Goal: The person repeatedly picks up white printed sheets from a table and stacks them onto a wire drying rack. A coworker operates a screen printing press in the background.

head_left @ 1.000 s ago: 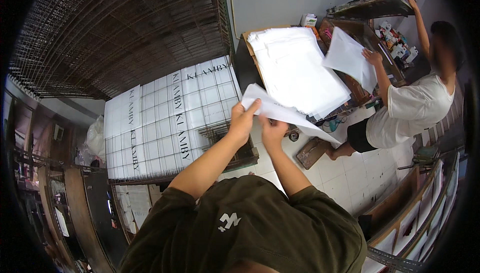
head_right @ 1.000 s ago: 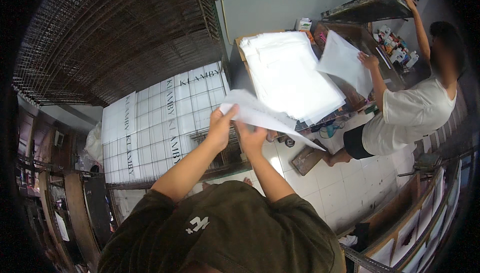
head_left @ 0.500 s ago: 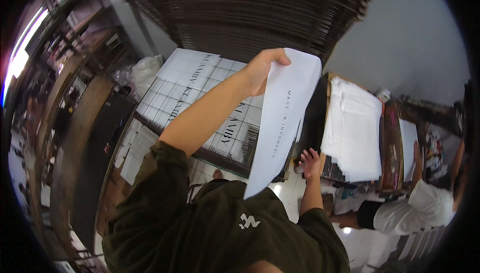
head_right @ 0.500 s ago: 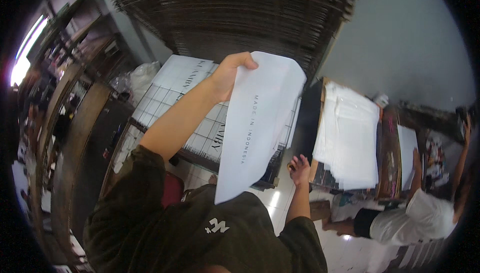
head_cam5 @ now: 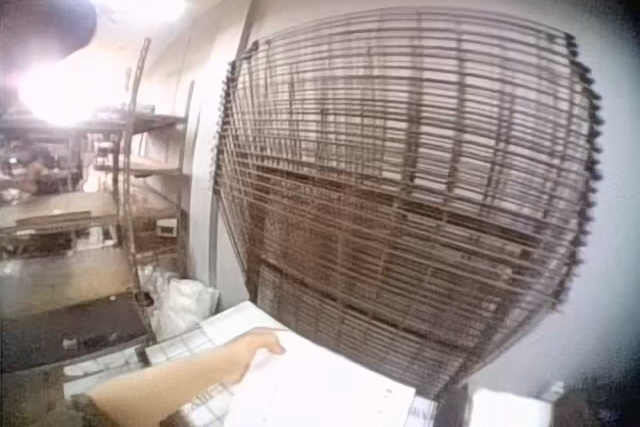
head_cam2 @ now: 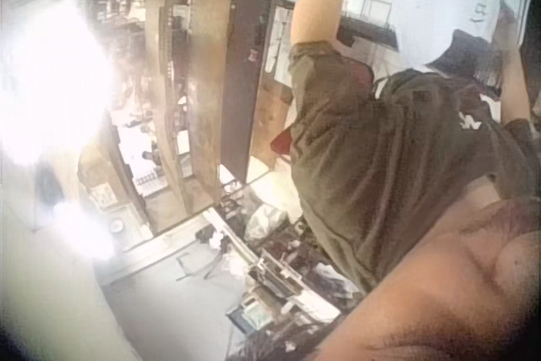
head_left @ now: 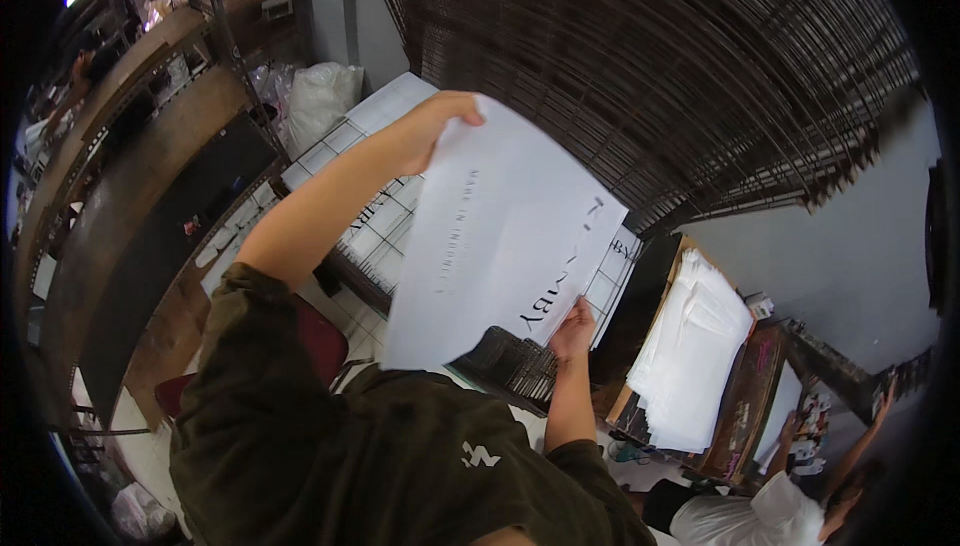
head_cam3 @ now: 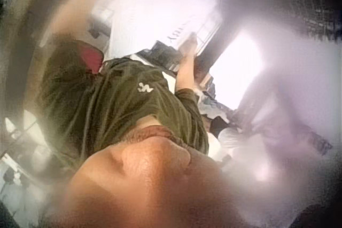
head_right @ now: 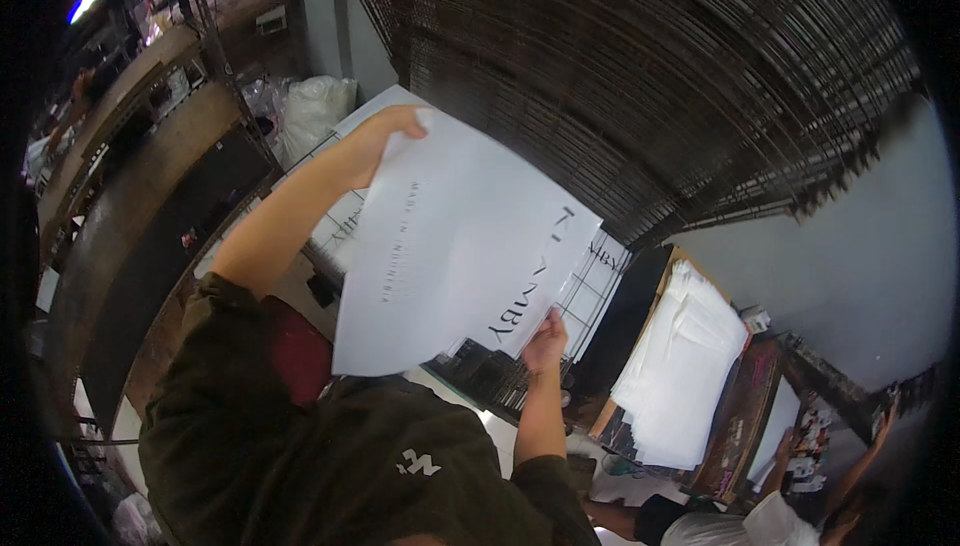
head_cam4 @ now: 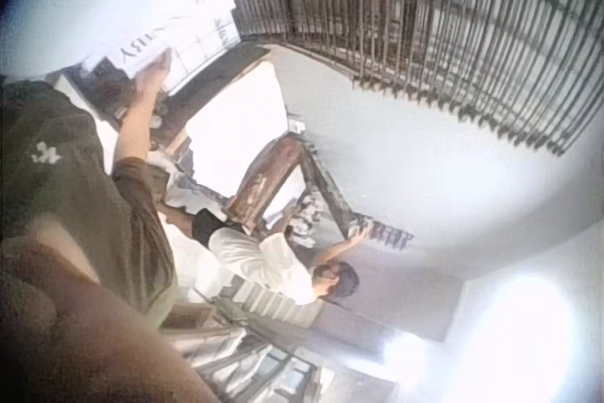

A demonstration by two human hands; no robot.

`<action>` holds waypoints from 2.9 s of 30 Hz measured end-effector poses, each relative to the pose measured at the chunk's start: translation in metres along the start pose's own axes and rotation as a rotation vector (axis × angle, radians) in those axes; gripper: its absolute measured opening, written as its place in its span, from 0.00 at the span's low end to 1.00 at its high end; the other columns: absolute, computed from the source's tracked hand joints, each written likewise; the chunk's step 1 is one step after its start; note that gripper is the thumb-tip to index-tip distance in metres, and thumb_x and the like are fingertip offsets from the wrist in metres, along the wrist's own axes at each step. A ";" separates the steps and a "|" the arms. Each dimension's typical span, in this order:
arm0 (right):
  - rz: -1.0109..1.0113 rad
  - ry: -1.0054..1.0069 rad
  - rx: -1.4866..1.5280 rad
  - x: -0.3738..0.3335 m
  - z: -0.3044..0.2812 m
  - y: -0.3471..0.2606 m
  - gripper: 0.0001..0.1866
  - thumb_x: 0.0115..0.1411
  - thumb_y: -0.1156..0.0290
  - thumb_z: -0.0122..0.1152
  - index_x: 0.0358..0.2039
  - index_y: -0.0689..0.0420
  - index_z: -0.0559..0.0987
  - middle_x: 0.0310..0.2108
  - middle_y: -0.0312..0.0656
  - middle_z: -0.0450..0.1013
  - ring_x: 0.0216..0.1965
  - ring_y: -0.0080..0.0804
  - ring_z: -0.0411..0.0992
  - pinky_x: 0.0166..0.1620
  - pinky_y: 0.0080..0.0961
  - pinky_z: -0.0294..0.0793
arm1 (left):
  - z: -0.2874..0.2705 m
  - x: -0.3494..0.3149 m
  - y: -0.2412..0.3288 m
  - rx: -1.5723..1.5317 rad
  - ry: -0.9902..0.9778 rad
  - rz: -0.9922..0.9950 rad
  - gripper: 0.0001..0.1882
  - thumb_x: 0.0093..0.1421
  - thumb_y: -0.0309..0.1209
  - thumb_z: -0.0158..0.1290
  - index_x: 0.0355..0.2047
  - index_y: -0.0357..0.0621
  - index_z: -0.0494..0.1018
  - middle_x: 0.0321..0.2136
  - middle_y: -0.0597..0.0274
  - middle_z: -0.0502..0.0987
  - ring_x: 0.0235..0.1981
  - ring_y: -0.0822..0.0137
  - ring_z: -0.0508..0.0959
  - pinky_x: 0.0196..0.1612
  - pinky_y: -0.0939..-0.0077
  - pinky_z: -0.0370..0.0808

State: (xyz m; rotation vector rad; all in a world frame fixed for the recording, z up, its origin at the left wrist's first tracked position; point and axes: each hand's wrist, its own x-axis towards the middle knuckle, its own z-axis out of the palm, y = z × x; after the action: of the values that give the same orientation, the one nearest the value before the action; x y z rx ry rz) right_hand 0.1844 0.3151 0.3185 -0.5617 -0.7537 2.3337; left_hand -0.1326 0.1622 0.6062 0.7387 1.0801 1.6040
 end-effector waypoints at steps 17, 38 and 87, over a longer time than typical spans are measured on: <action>0.216 0.465 -0.763 0.062 -0.009 0.043 0.24 0.50 0.84 0.49 0.49 0.58 0.66 0.28 0.37 0.70 0.27 0.22 0.67 0.27 0.15 0.64 | -0.271 0.148 -0.217 0.430 0.370 -0.062 0.09 0.50 0.24 0.55 0.33 0.37 0.76 0.23 0.66 0.75 0.25 0.76 0.72 0.29 0.80 0.69; -0.086 0.624 -0.678 0.295 -0.094 0.049 0.23 0.51 0.82 0.49 0.49 0.56 0.65 0.29 0.39 0.68 0.25 0.23 0.67 0.26 0.21 0.68 | -0.311 -0.065 -0.277 1.012 0.618 -0.048 0.27 0.48 0.32 0.59 0.48 0.38 0.66 0.39 0.52 0.74 0.38 0.62 0.75 0.41 0.71 0.72; -0.631 1.284 -1.179 -0.041 -0.199 0.038 0.16 0.49 0.77 0.53 0.41 0.58 0.74 0.30 0.47 0.73 0.31 0.36 0.72 0.37 0.28 0.70 | -0.332 -0.187 -0.431 0.783 0.469 -0.740 0.26 0.50 0.38 0.57 0.46 0.36 0.69 0.40 0.51 0.75 0.41 0.57 0.75 0.44 0.69 0.70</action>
State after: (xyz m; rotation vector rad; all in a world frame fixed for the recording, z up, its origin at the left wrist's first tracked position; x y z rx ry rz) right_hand 0.3074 0.3372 0.1534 -1.7007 -1.2408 0.4482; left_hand -0.1913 -0.0782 0.0873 0.3462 2.0807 0.6900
